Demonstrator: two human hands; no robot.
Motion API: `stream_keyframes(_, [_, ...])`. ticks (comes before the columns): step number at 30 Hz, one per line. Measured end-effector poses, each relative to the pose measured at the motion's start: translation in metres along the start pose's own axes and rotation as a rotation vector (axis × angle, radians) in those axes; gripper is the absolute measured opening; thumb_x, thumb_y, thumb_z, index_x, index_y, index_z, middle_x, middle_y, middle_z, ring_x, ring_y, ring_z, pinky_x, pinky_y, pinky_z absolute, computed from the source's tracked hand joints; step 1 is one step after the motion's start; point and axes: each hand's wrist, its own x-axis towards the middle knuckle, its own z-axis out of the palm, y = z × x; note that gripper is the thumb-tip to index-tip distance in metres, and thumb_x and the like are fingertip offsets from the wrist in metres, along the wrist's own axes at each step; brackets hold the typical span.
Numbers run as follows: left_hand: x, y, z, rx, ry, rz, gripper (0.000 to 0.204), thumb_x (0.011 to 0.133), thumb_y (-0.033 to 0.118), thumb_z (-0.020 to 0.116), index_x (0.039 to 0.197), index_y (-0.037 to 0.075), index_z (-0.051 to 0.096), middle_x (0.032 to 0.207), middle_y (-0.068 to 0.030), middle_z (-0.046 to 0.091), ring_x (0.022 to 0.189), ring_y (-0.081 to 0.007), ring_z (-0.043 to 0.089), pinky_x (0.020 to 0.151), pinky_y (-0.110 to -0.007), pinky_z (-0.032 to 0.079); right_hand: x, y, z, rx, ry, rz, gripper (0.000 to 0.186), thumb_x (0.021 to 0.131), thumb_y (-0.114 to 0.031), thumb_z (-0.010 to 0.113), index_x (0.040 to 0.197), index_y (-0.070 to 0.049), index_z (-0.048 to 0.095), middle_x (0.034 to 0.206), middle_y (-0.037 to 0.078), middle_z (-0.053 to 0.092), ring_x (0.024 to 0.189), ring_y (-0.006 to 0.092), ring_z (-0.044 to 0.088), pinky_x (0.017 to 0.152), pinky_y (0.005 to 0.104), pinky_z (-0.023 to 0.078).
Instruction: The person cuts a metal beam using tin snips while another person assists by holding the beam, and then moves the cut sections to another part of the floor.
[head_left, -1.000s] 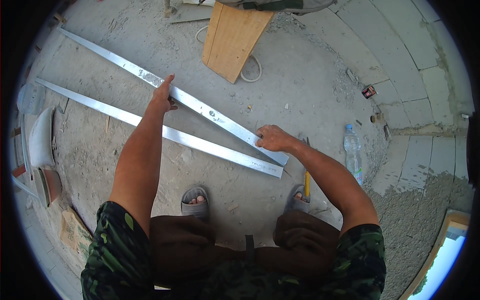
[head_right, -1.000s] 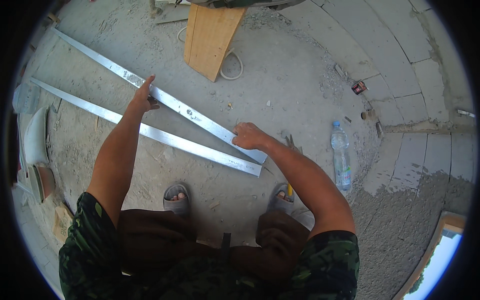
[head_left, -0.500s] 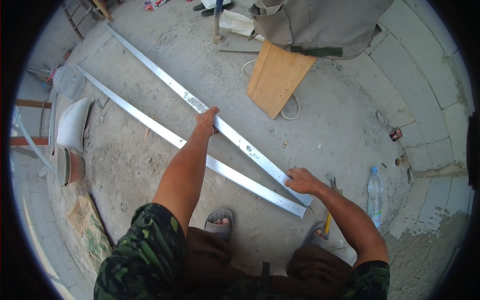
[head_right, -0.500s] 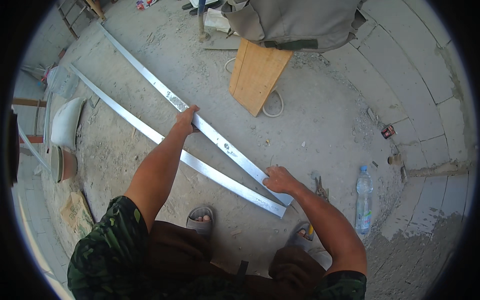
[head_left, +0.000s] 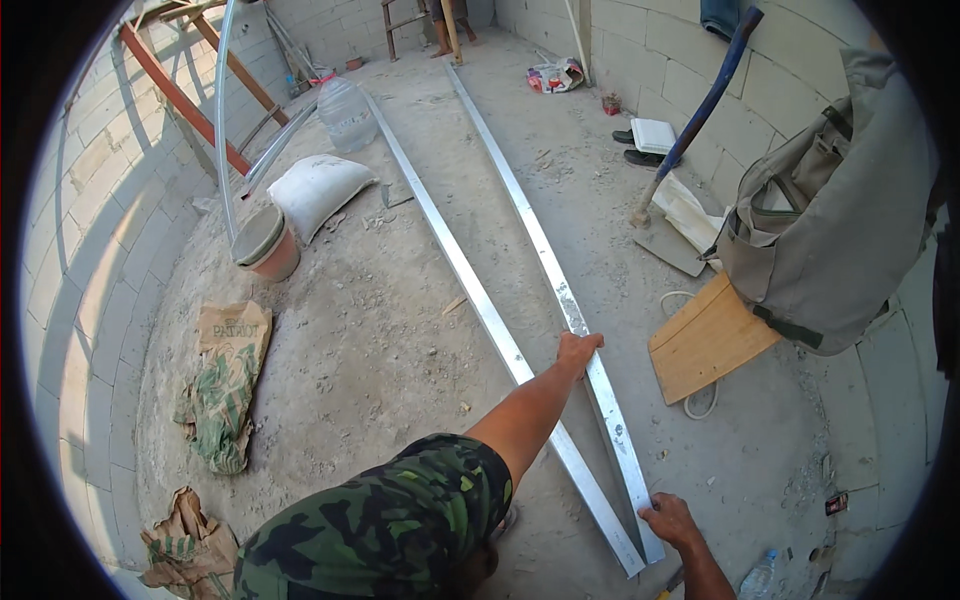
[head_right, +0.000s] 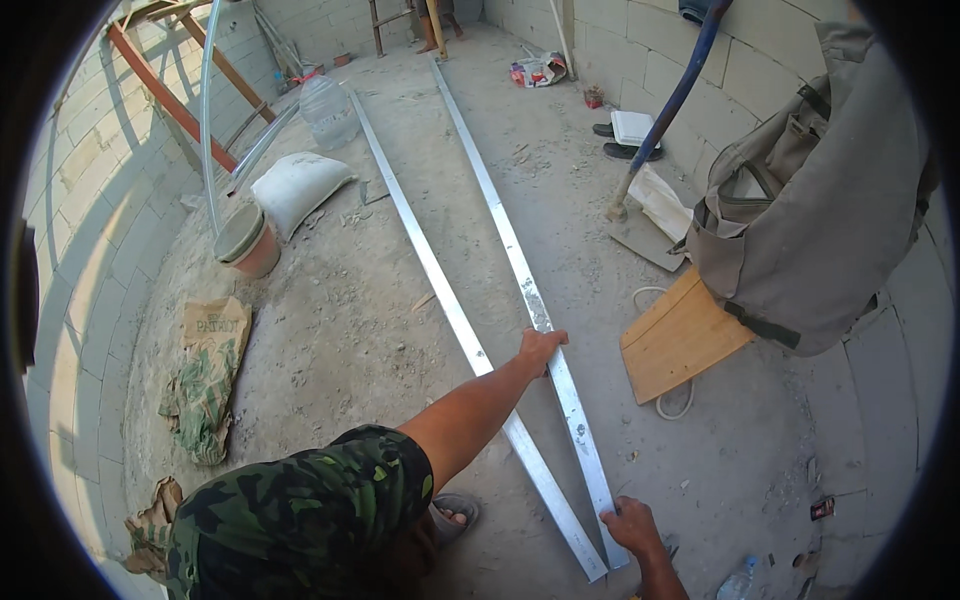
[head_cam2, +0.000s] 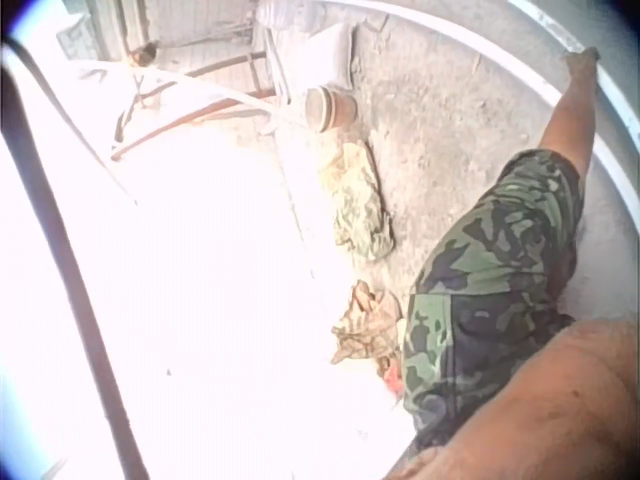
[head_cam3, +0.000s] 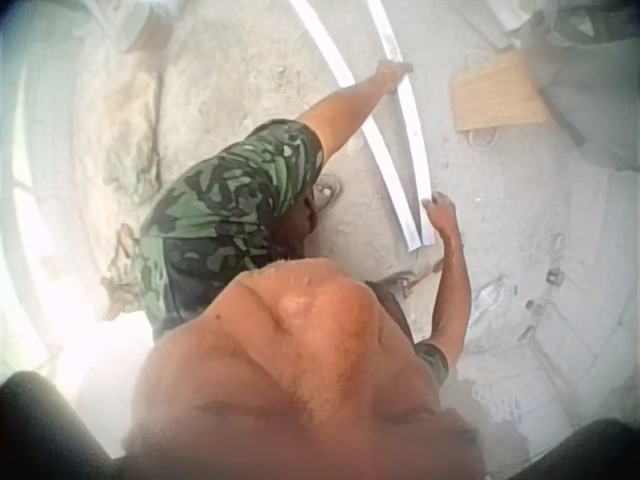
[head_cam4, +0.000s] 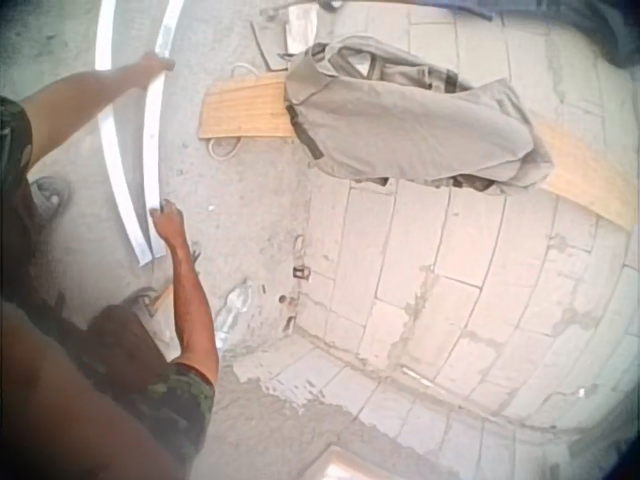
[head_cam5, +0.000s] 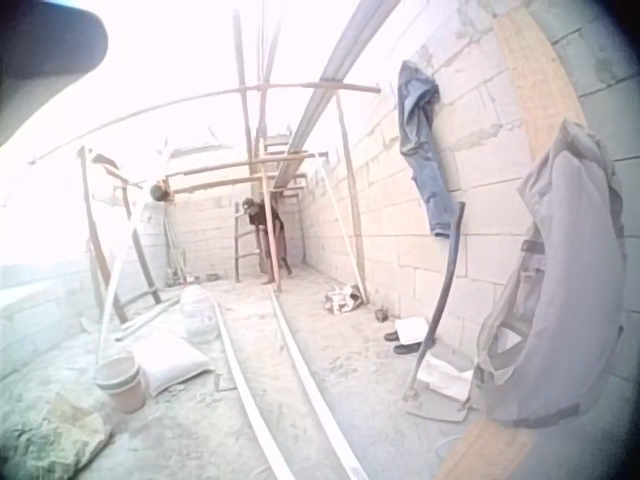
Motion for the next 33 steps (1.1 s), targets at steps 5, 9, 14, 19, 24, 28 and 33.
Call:
stream_keyframes(5, [0.007, -0.009, 0.011, -0.005, -0.019, 0.033, 0.066, 0.063, 0.015, 0.072, 0.115, -0.004, 0.037, 0.087, -0.0175, 0.054, 0.071, -0.0285, 0.060, 0.055, -0.050, 0.050, 0.000, 0.008, 0.000, -0.006, 0.015, 0.020, 0.035, 0.077, -0.028, 0.065, 0.087, 0.006, 0.064, 0.094, 0.027, 0.064, 0.092, 0.0418, 0.061, 0.083, 0.0445, 0.047])
stream_keyframes(9, [0.021, -0.014, 0.012, -0.036, 0.024, 0.076, 0.062, 0.062, 0.015, 0.073, 0.111, -0.006, 0.042, 0.086, -0.0171, 0.055, 0.070, -0.0279, 0.060, 0.053, -0.049, 0.050, 0.001, 0.000, -0.004, -0.006, -0.003, 0.024, 0.036, 0.078, -0.028, 0.064, 0.090, 0.006, 0.063, 0.095, 0.027, 0.064, 0.093, 0.0421, 0.061, 0.084, 0.0440, 0.047])
stream_keyframes(14, [0.024, -0.013, 0.013, 0.014, 0.074, 0.076, 0.061, 0.062, 0.015, 0.073, 0.111, -0.006, 0.044, 0.088, -0.0182, 0.057, 0.071, -0.0283, 0.061, 0.055, -0.047, 0.051, 0.003, -0.004, -0.006, -0.031, -0.013, 0.035, 0.038, 0.077, -0.029, 0.065, 0.092, 0.006, 0.063, 0.096, 0.028, 0.064, 0.095, 0.0419, 0.061, 0.085, 0.0438, 0.047])
stream_keyframes(19, [0.018, -0.012, 0.012, 0.014, 0.012, 0.078, 0.062, 0.063, 0.016, 0.074, 0.112, -0.007, 0.043, 0.092, -0.0200, 0.058, 0.073, -0.0289, 0.062, 0.058, -0.045, 0.052, 0.001, -0.002, -0.004, -0.040, -0.011, 0.025, 0.039, 0.077, -0.029, 0.065, 0.094, 0.006, 0.064, 0.097, 0.028, 0.064, 0.095, 0.0418, 0.062, 0.084, 0.0437, 0.047])
stream_keyframes(24, [0.019, -0.014, 0.014, 0.041, 0.058, 0.075, 0.064, 0.062, 0.014, 0.075, 0.113, -0.009, 0.043, 0.095, -0.0214, 0.058, 0.075, -0.0300, 0.062, 0.060, -0.045, 0.053, 0.001, -0.001, -0.001, -0.045, -0.002, 0.015, 0.039, 0.078, -0.029, 0.065, 0.095, 0.006, 0.064, 0.098, 0.028, 0.064, 0.095, 0.0418, 0.062, 0.085, 0.0439, 0.047])
stream_keyframes(28, [0.029, -0.020, 0.014, 0.038, 0.066, 0.064, 0.063, 0.063, 0.013, 0.075, 0.113, -0.009, 0.043, 0.094, -0.0213, 0.058, 0.076, -0.0303, 0.063, 0.061, -0.045, 0.053, 0.001, -0.003, 0.001, -0.056, -0.017, 0.018, 0.040, 0.078, -0.029, 0.065, 0.096, 0.006, 0.064, 0.099, 0.028, 0.064, 0.096, 0.0418, 0.062, 0.086, 0.0439, 0.047])
stream_keyframes(33, [0.035, -0.023, 0.012, 0.059, 0.062, 0.074, 0.061, 0.064, 0.014, 0.075, 0.111, -0.011, 0.046, 0.094, -0.0220, 0.059, 0.077, -0.0301, 0.063, 0.061, -0.045, 0.053, 0.006, 0.002, 0.007, -0.048, -0.017, 0.014, 0.040, 0.078, -0.029, 0.065, 0.097, 0.006, 0.064, 0.100, 0.028, 0.064, 0.097, 0.0422, 0.061, 0.086, 0.0440, 0.047])
